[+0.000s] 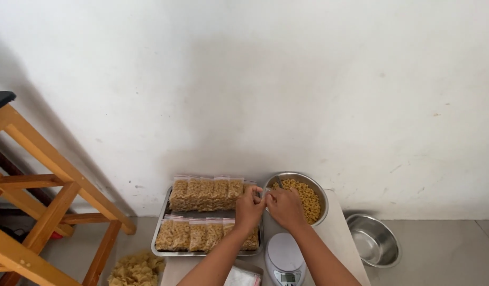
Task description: Filling small plastic bags with snacks using a spoon, weighing them on a digital scale, and sealing them.
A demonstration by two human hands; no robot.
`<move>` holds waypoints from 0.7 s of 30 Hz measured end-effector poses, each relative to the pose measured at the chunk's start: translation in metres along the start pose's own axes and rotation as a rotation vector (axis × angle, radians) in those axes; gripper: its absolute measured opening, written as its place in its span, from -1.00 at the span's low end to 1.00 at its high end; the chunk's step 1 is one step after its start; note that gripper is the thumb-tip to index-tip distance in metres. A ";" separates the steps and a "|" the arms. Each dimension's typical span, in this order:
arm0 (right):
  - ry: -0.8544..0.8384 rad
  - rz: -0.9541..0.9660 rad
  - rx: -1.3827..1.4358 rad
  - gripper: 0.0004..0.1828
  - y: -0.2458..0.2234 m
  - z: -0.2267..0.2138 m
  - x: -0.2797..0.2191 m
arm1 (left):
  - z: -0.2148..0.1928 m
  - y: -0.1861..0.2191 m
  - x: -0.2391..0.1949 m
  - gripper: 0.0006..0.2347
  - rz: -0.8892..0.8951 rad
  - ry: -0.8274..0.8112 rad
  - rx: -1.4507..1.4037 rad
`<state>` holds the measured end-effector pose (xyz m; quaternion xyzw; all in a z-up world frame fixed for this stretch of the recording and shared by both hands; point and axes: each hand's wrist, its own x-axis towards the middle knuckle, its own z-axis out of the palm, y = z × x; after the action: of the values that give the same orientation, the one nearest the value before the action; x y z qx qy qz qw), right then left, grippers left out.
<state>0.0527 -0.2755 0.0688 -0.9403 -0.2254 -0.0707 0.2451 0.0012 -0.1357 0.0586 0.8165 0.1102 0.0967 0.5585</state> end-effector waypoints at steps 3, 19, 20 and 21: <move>-0.043 0.016 0.083 -0.71 0.005 -0.004 0.000 | 0.003 0.007 -0.007 -0.73 0.050 -0.065 0.029; -0.223 0.093 0.501 -0.68 0.031 -0.001 0.002 | -0.012 0.001 0.002 -0.42 0.470 -0.276 0.138; -0.230 0.082 0.498 -0.69 0.026 -0.006 0.001 | -0.015 0.005 0.000 -0.44 0.475 -0.297 0.175; -0.238 0.070 0.496 -0.70 0.021 -0.013 -0.001 | -0.019 0.010 -0.001 -0.46 0.480 -0.317 0.211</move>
<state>0.0616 -0.2986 0.0704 -0.8604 -0.2302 0.1061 0.4421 -0.0048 -0.1224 0.0746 0.8776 -0.1649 0.0850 0.4420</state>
